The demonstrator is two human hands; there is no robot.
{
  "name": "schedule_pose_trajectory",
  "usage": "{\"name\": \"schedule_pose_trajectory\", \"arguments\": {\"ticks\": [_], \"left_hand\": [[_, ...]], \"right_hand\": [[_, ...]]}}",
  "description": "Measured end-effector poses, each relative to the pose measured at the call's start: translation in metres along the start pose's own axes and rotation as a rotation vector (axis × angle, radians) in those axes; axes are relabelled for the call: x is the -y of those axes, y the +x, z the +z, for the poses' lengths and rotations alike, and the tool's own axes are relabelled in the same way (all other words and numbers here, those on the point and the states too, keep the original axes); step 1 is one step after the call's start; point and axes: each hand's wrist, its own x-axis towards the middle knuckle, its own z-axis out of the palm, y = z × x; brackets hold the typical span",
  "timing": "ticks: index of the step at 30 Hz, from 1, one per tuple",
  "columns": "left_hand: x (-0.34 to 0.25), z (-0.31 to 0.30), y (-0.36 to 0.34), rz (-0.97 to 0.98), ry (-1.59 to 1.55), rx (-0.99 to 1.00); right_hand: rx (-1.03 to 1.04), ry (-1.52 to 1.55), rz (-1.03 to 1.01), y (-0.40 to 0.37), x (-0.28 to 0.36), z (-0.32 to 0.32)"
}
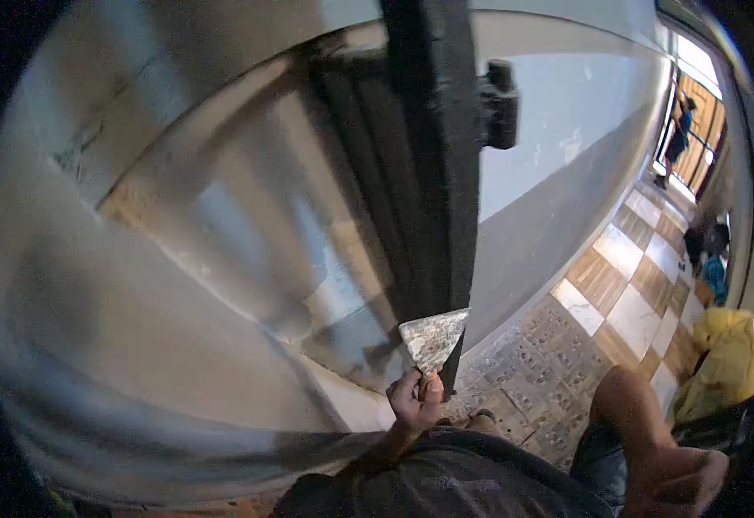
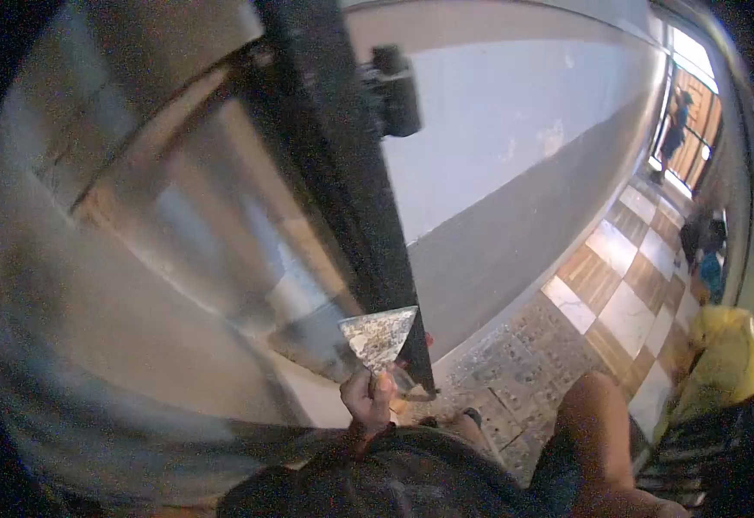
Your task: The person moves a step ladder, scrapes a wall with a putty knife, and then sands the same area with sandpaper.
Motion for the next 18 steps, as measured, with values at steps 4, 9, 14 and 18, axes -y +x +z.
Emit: {"name": "schedule_pose_trajectory", "arguments": {"ticks": [4,9,14,18], "left_hand": [[0.012,-0.002,-0.007,-0.040,-0.026,0.000],[-0.005,0.000,-0.005,-0.044,-0.148,-0.076],[-0.032,-0.015,0.012,0.107,0.397,-0.193],[-0.045,-0.013,0.011,-0.204,0.022,-0.304]], "right_hand": [[-0.257,0.533,0.771,-0.014,0.001,0.007],[-0.153,-0.661,0.787,-0.137,-0.076,-0.050],[0.384,-0.762,0.962,-0.146,-0.139,-0.021],[0.525,-0.695,0.993,-0.148,-0.156,-0.013]]}}
